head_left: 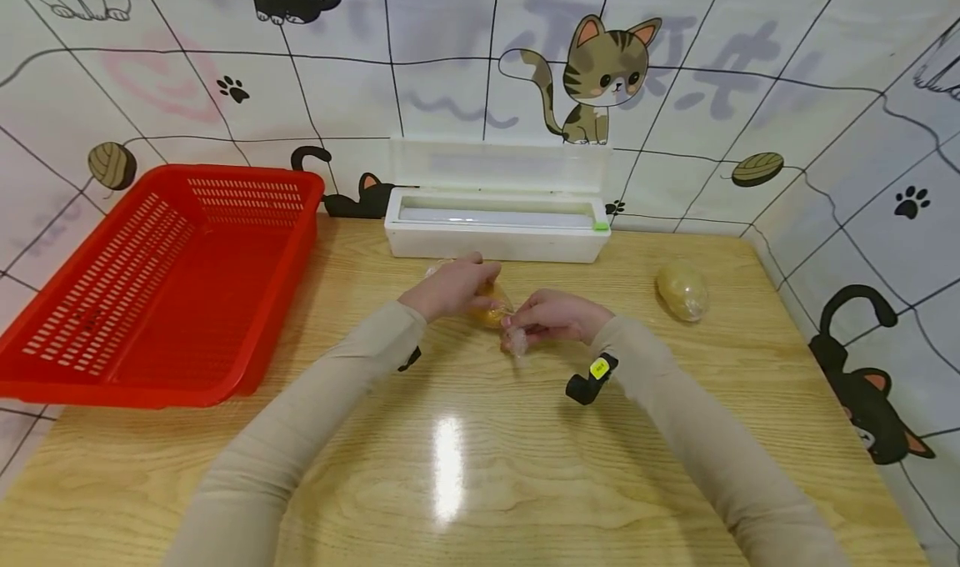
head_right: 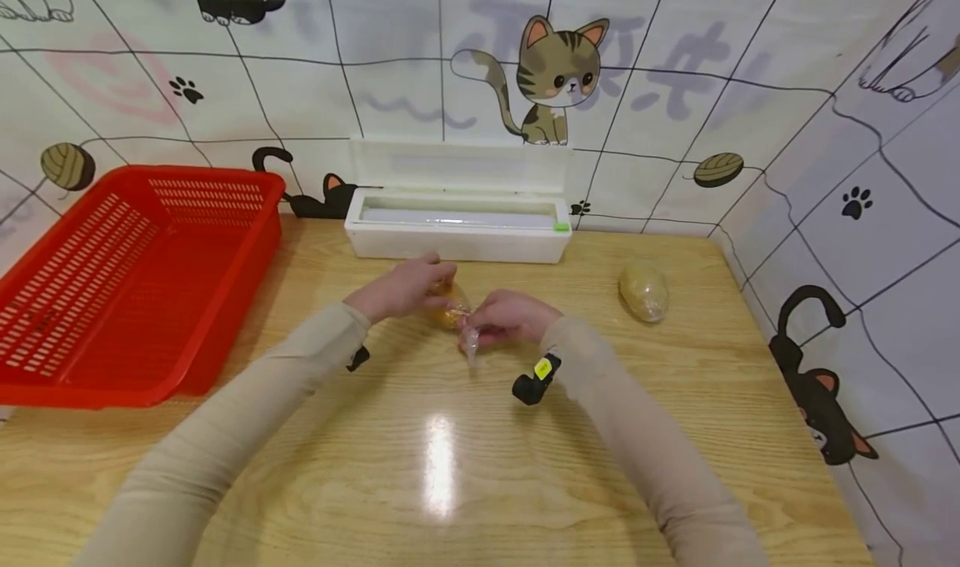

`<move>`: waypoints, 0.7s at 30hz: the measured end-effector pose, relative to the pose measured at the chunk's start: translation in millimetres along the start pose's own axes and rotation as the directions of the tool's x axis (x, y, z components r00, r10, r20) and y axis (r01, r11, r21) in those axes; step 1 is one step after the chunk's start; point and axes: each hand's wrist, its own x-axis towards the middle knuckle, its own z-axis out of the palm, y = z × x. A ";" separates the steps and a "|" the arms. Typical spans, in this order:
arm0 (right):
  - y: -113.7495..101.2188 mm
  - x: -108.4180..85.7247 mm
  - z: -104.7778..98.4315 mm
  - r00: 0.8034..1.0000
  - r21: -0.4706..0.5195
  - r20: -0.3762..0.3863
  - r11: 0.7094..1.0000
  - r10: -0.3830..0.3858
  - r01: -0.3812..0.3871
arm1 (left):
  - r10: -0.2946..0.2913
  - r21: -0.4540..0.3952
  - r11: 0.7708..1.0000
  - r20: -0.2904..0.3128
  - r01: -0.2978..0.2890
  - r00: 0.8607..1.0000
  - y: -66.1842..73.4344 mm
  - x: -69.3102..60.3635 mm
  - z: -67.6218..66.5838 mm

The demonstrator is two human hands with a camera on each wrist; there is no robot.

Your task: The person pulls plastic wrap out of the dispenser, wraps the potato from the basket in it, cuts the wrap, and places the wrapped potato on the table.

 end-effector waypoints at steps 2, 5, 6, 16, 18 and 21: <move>-0.3 -1.5 1.9 1.000 -0.009 -0.002 1.000 -0.010 0.010 | -0.006 -0.008 1.000 0.014 0.006 1.000 0.8 0.3 0.0; 0.1 -3.5 4.3 1.000 -0.010 0.013 1.000 -0.017 0.017 | 0.001 -0.006 1.000 0.043 0.000 0.999 2.0 1.2 0.3; 0.8 -3.9 4.5 1.000 -0.001 0.025 1.000 -0.015 0.015 | 0.009 -0.005 1.000 0.052 -0.009 0.999 2.4 1.7 0.5; 10.6 1.5 -0.1 0.985 0.133 0.172 0.990 0.020 -0.044 | 0.009 -0.019 1.000 0.037 -0.008 0.999 2.8 4.9 4.3; 11.0 0.6 -0.3 0.982 0.157 0.189 0.986 0.018 -0.048 | 0.005 0.010 1.000 0.023 -0.005 1.000 5.4 6.0 6.3; 11.0 -3.5 -0.1 0.978 0.151 0.209 0.987 0.016 -0.048 | 0.003 0.060 0.998 0.006 -0.003 1.000 10.8 7.6 9.5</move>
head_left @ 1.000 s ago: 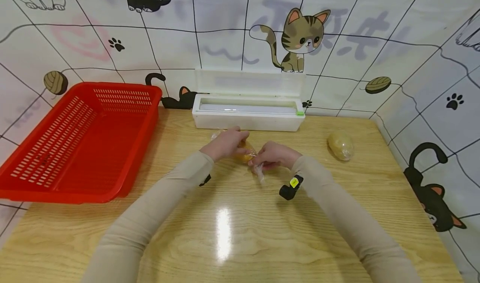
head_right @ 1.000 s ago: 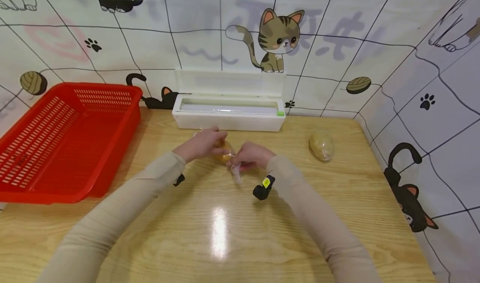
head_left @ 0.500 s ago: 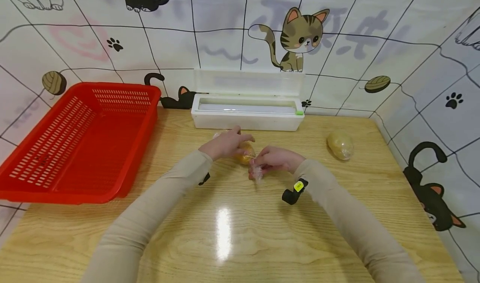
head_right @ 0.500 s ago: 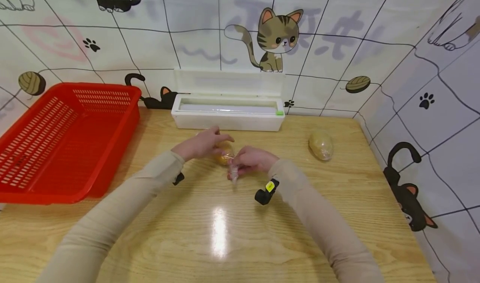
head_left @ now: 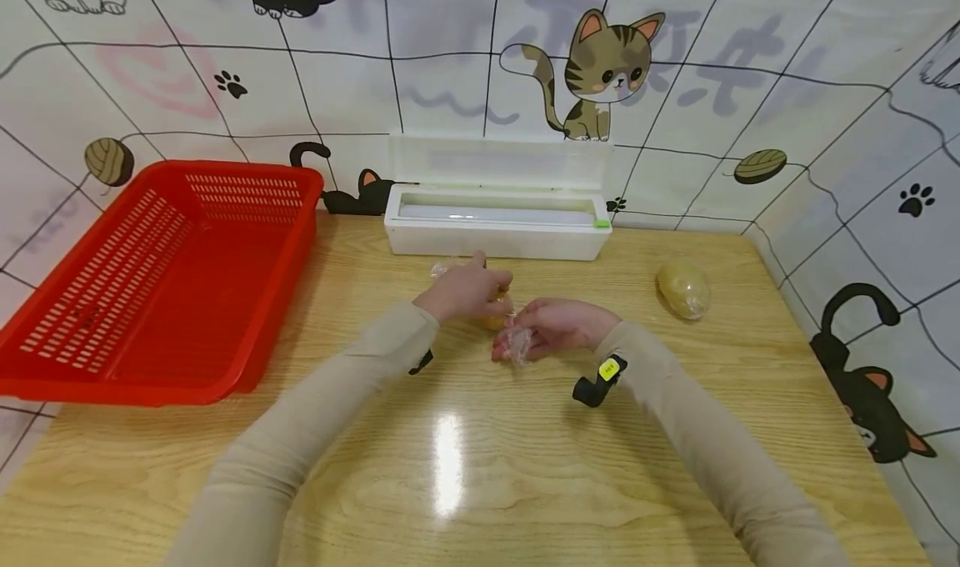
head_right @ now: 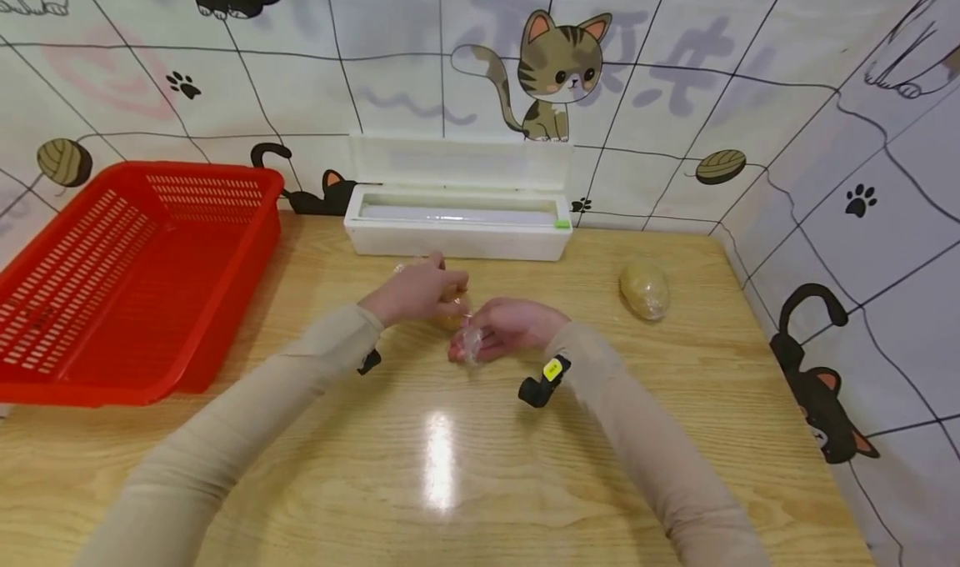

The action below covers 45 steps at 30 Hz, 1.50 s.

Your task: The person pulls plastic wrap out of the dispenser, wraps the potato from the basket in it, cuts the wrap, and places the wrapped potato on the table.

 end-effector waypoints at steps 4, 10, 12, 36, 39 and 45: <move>-4.9 -15.3 3.5 0.995 -0.257 -0.078 0.966 -0.057 0.035 | -0.027 0.032 0.999 -0.014 0.027 1.000 5.9 -0.1 -0.1; -15.3 -31.1 11.7 0.862 -0.969 0.026 0.199 -0.506 0.146 | -0.060 0.063 0.996 -0.016 0.061 0.998 6.1 -3.8 -6.0; -14.4 -28.3 11.3 0.784 -0.980 0.188 -0.160 -0.592 0.114 | -0.056 0.059 0.997 -0.011 0.057 0.998 5.0 -4.0 -7.0; 15.9 -4.3 -6.7 0.442 -0.820 0.561 -0.540 -0.699 0.186 | -0.078 -0.108 0.991 0.052 0.084 0.996 -4.5 1.5 -0.8; 18.9 -5.8 -3.6 0.480 -0.928 0.355 -0.242 -0.802 0.283 | -0.073 -0.135 0.988 0.044 0.078 0.996 -5.8 -0.6 0.3; 20.6 -3.7 3.8 0.591 -0.909 -0.041 0.276 -0.806 0.313 | -0.048 -0.224 0.974 -0.003 0.046 0.999 -13.7 -5.2 7.4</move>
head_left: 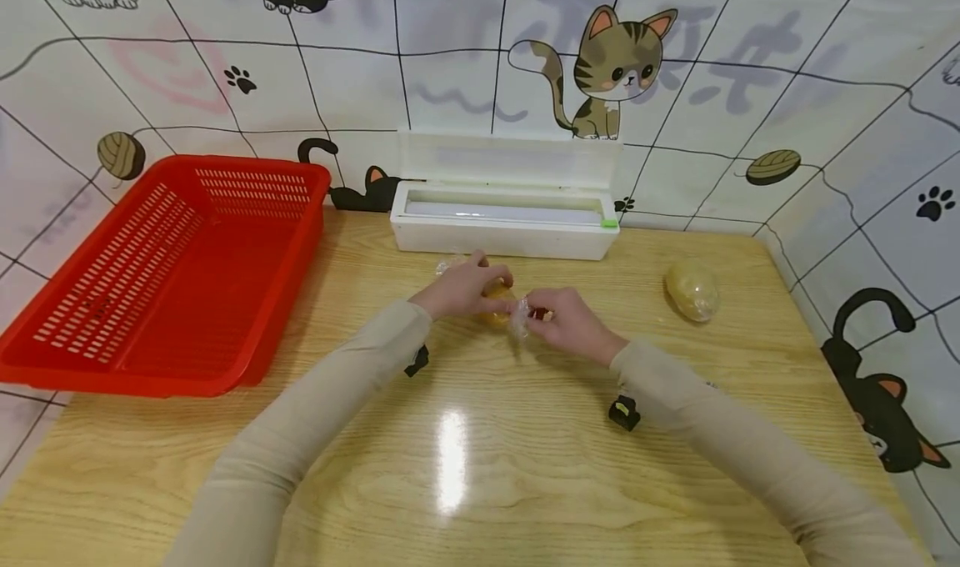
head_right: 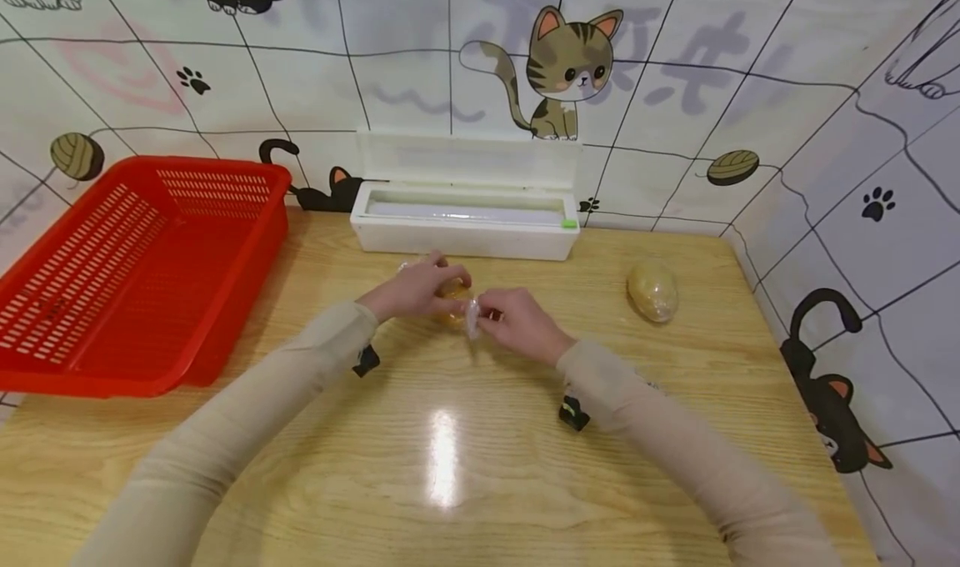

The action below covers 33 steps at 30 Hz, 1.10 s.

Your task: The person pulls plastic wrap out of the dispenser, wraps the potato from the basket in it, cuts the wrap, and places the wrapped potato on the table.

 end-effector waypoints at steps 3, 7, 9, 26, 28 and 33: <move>-3.3 2.5 2.3 0.996 0.056 -0.003 0.995 0.088 -0.087 | 0.052 -0.028 0.998 0.011 -0.052 0.999 -4.9 -1.8 -0.4; -7.9 7.3 4.4 0.992 0.063 0.009 0.990 0.123 -0.124 | 0.104 -0.076 0.992 0.067 -0.099 0.992 -12.1 -4.0 -5.1; -9.7 9.3 5.3 0.992 0.065 0.020 0.990 0.128 -0.129 | 0.108 -0.102 0.990 0.095 -0.099 0.990 -14.9 -5.2 -7.2; -44.6 -3.4 5.2 0.985 -0.148 -0.060 0.974 0.164 -0.171 | 0.076 -0.094 0.993 0.093 -0.067 0.993 -3.4 -6.7 -7.2; -47.1 -7.9 6.6 0.972 -0.092 -0.100 0.970 0.214 -0.224 | 0.074 -0.098 0.993 0.094 -0.065 0.993 -2.6 -7.5 -7.2; -46.1 -14.3 10.2 0.850 0.309 -0.135 0.837 0.509 -0.451 | 0.067 -0.112 0.992 0.096 -0.056 0.993 -0.6 -6.3 -6.8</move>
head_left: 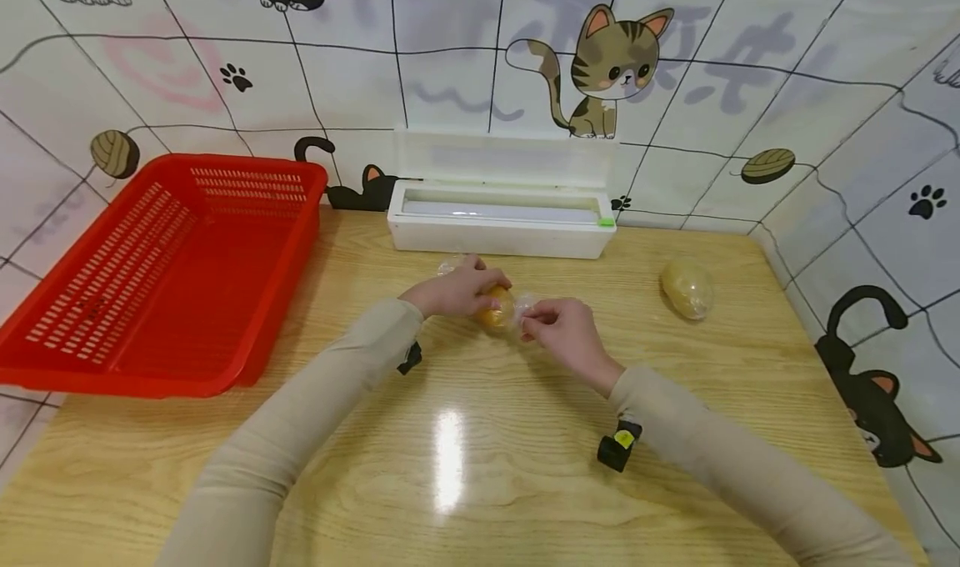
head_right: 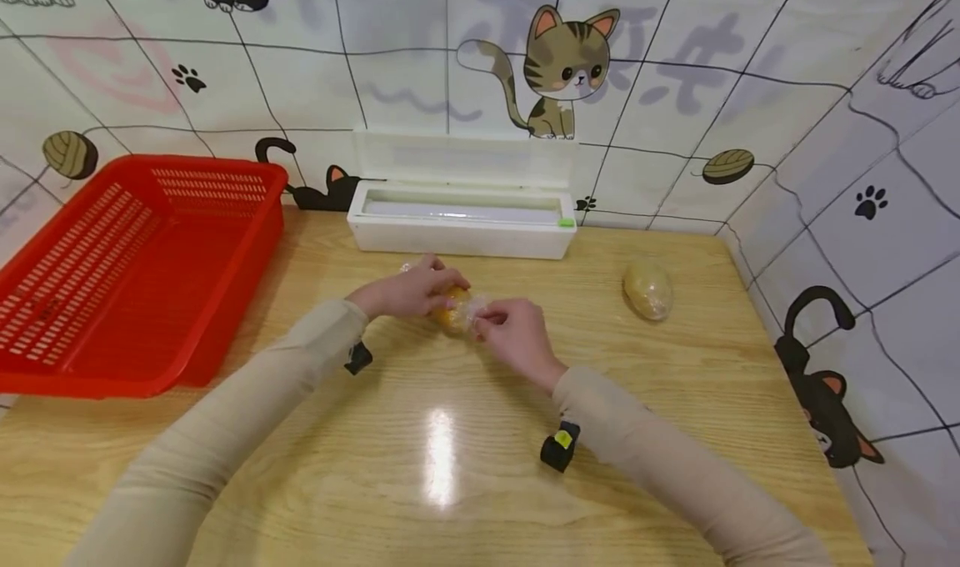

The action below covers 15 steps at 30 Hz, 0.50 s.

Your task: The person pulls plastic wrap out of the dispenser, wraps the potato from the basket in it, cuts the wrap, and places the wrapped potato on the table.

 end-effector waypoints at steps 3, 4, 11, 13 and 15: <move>3.3 -1.1 -1.1 0.980 0.214 -0.020 0.958 0.198 -0.189 | 0.000 -0.019 1.000 -0.003 0.000 1.000 1.3 2.8 2.5; 3.8 -1.3 -1.9 0.970 0.251 -0.022 0.940 0.244 -0.231 | -0.003 -0.023 1.000 -0.012 0.003 1.000 1.4 3.6 4.0; 6.1 2.8 -8.5 0.945 0.306 -0.098 0.913 0.313 -0.271 | -0.154 0.023 0.987 -0.123 0.158 0.980 10.3 0.4 23.6; 7.4 4.9 -9.9 0.953 0.258 -0.135 0.938 0.271 -0.231 | -0.190 0.083 0.975 -0.167 0.206 0.968 17.5 -2.2 30.5; 8.5 6.8 -9.2 0.961 0.213 -0.176 0.962 0.212 -0.173 | -0.208 0.184 0.951 -0.214 0.248 0.954 24.5 -2.8 37.1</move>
